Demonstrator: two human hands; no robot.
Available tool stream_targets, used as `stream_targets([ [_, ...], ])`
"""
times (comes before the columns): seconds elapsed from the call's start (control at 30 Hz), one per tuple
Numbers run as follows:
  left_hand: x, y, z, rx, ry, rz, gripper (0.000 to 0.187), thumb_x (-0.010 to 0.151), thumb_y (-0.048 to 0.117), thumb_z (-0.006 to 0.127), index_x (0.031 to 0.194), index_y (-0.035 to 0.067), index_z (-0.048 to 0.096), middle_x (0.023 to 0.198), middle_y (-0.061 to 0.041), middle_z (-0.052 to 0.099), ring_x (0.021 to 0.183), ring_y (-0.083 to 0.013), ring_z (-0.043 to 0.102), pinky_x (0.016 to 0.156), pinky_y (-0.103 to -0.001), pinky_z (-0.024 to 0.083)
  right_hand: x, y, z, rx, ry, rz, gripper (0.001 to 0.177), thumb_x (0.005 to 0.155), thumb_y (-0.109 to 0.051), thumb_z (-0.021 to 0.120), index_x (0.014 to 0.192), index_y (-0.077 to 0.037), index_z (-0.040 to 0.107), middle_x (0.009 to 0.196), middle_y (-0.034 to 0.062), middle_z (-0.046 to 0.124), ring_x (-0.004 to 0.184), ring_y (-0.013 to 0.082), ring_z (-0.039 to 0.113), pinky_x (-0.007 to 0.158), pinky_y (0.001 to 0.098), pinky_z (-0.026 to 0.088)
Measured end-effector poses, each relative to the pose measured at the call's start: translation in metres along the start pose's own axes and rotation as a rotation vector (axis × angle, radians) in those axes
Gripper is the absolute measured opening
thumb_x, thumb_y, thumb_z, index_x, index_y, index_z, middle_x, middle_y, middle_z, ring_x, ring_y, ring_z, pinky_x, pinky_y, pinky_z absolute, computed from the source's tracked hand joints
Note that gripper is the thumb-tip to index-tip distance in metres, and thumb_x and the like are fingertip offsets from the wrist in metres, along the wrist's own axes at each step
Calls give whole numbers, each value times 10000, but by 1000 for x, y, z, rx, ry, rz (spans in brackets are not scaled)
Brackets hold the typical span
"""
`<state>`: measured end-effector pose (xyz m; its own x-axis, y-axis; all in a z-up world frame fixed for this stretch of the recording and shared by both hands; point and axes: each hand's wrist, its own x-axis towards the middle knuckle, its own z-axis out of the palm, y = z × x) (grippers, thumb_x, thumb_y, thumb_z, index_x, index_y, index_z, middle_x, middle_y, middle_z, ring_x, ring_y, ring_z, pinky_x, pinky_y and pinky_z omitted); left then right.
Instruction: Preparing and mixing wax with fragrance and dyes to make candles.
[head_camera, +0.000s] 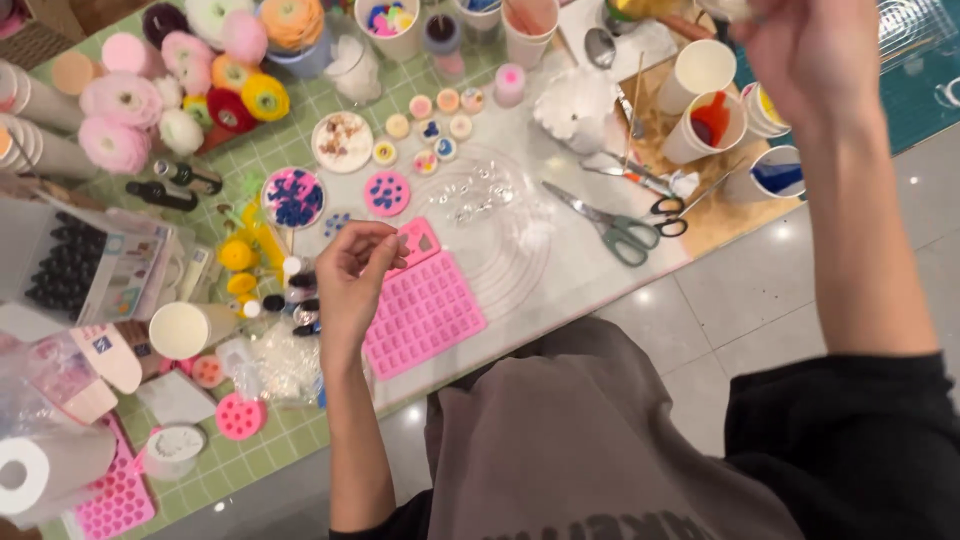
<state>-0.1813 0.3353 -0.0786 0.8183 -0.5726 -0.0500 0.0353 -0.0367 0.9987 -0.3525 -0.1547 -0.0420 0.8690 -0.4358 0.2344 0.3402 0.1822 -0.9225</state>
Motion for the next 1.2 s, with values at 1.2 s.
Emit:
stream_targets([
  [1.2, -205, -215, -369, 720, 1350, 469, 196, 959, -44, 658, 1115, 73, 667, 1092, -66, 709, 917, -168, 677, 728, -271, 561, -159, 333, 5, 108, -256, 142, 384, 1217, -320, 511, 870, -173, 440, 842, -64, 352, 803, 58, 360, 870, 281, 376],
])
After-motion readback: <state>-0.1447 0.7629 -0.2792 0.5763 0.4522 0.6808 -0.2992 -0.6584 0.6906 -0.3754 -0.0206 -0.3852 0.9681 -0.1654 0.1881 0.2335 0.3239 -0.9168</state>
